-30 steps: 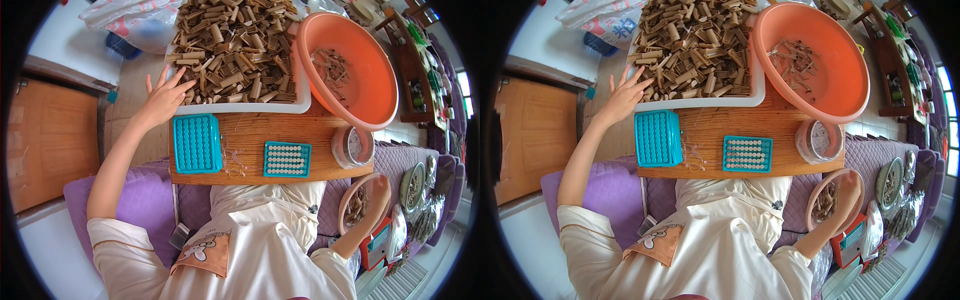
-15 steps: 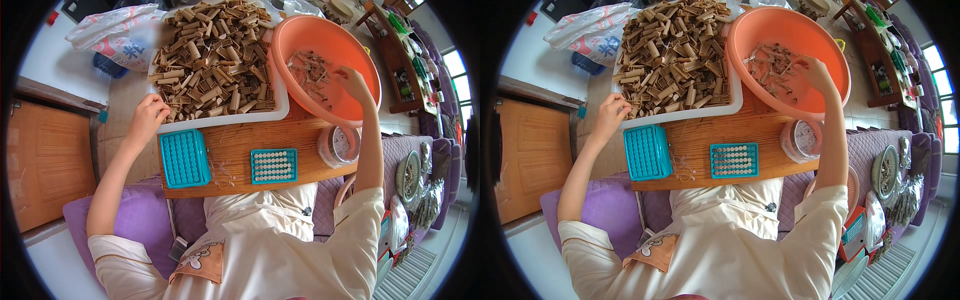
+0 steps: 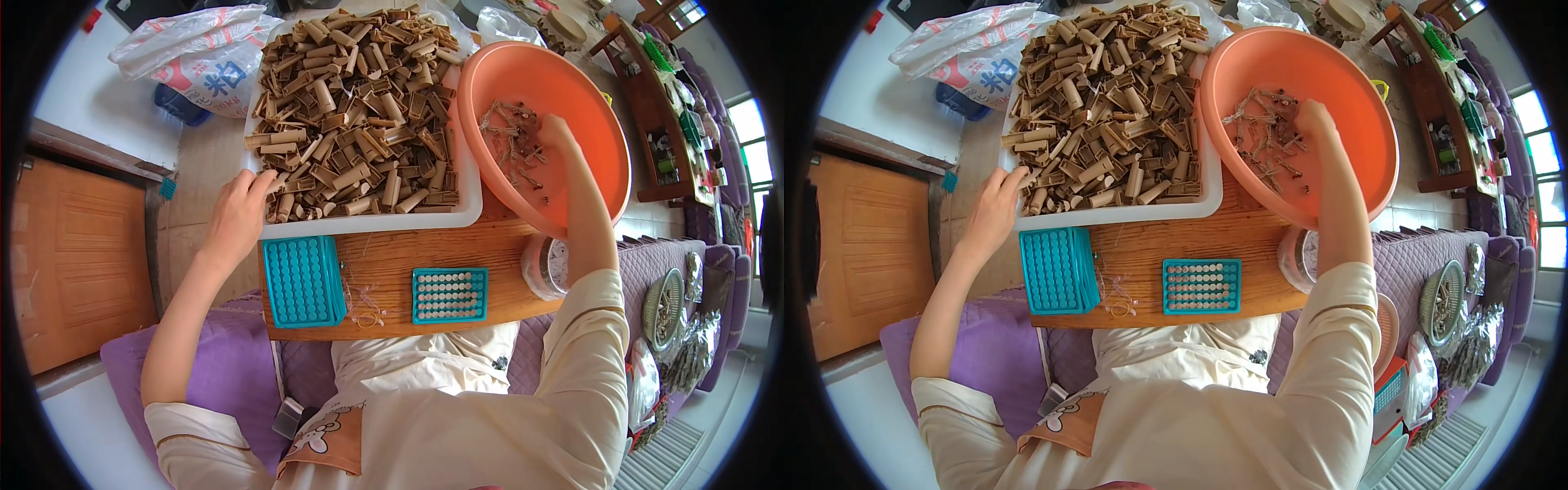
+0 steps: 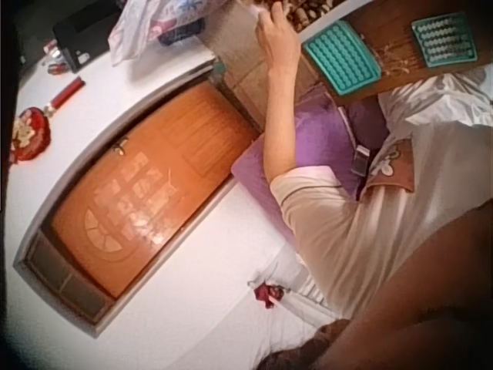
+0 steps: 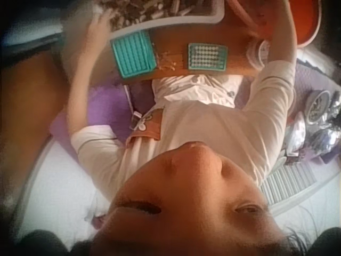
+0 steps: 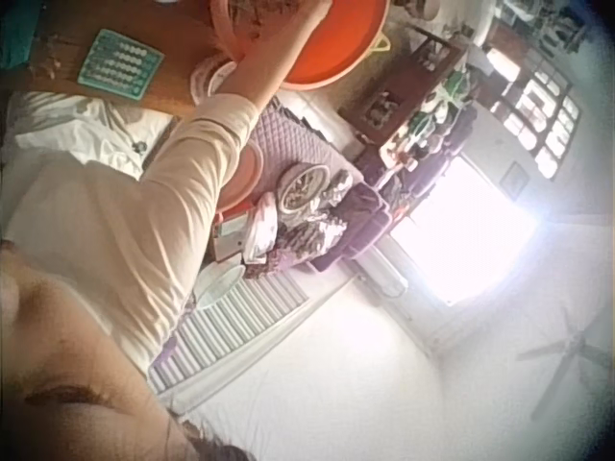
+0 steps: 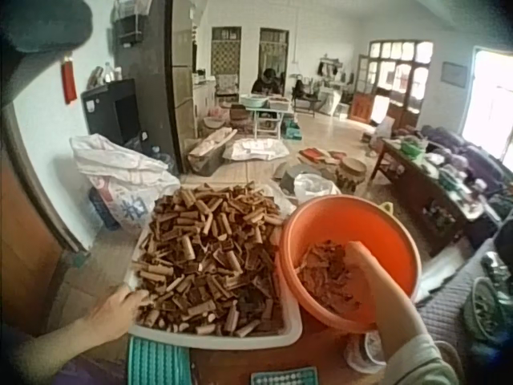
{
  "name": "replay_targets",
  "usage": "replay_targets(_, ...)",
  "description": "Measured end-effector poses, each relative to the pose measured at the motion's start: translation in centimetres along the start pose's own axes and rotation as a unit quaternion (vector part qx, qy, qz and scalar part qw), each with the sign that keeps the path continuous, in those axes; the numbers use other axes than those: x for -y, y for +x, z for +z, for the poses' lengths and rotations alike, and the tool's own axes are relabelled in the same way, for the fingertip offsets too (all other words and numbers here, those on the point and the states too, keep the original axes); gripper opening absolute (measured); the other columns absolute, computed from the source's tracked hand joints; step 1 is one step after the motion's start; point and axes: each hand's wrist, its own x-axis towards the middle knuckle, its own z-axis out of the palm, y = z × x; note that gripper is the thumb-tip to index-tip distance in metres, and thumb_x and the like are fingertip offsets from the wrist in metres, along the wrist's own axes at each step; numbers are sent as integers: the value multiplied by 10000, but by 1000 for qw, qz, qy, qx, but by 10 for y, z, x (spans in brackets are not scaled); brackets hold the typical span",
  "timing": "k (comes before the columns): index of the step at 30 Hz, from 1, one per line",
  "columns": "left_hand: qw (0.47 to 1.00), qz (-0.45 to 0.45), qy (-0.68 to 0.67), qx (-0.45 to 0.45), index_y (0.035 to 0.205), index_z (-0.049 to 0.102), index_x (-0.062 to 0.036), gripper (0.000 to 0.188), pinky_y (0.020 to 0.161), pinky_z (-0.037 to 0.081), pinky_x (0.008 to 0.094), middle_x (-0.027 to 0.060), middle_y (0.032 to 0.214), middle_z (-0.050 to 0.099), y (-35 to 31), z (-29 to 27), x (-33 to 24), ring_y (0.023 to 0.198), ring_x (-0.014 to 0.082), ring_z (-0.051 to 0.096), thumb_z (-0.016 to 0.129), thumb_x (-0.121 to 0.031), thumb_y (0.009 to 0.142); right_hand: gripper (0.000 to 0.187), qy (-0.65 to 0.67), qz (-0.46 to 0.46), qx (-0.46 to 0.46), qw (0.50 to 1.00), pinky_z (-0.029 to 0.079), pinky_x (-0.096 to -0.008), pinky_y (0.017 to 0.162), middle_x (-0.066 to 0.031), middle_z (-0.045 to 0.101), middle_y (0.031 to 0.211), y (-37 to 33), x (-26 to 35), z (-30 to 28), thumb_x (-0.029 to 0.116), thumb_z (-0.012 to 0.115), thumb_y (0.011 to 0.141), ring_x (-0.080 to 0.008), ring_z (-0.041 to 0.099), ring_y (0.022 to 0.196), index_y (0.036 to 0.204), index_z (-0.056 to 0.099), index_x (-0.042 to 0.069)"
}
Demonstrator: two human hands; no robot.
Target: The person sits on a cushion on the floor and assembles small cylindrical cardboard tubes. They insert small metal components into the tubes and secure them with rubber bands, placing the finished items into a teal tray.
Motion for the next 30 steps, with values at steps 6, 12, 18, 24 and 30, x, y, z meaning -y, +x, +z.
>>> replay_targets(6, 992, 80, 92, 36, 1013, 552, -63, 308, 737, 408, 322, 56, 818, 503, -6, -7, 0, 808, 218, 488, 488, -6, 718, 129, 551, 8, 77, 831, 408, -262, 516, 25, 533, 703, -49, -3, -103, 134, 612, 700, -89, 485, 615, 803, 623, 57)
replay_targets(12, 987, 108, 106, 64, 1035, 543, -77, 351, 715, 401, 317, 60, 795, 502, -12, -14, -4, 796, 216, 492, 479, 4, 700, 101, 638, 17, 115, 761, 358, -162, 513, 39, 512, 700, -122, 15, -137, 155, 580, 782, -32, 445, 594, 820, 595, 63)
replay_targets(18, 969, 150, 193, 20, 889, 513, -73, 183, 614, 396, 309, 45, 711, 495, -9, -12, -4, 703, 194, 523, 505, -52, 708, 66, 563, 19, 117, 818, 351, -147, 531, 58, 494, 688, -148, 4, -124, 151, 576, 784, -15, 432, 618, 783, 582, 85)
replay_targets(24, 976, 111, 187, 9, 937, 454, -51, 213, 569, 417, 332, 72, 629, 537, -13, -14, -4, 600, 226, 566, 476, -17, 728, 87, 670, 40, 69, 738, 322, -155, 506, 68, 458, 664, -161, 15, -110, 159, 573, 784, -15, 412, 598, 771, 588, 75)
replay_targets(30, 993, 67, 97, 16, 935, 420, -30, 188, 549, 443, 410, 142, 683, 570, -10, -26, -19, 548, 305, 561, 451, -11, 751, 142, 466, 118, -9, 877, 288, -160, 473, 58, 467, 679, -150, 5, -100, 188, 583, 764, -30, 394, 566, 777, 618, 51)
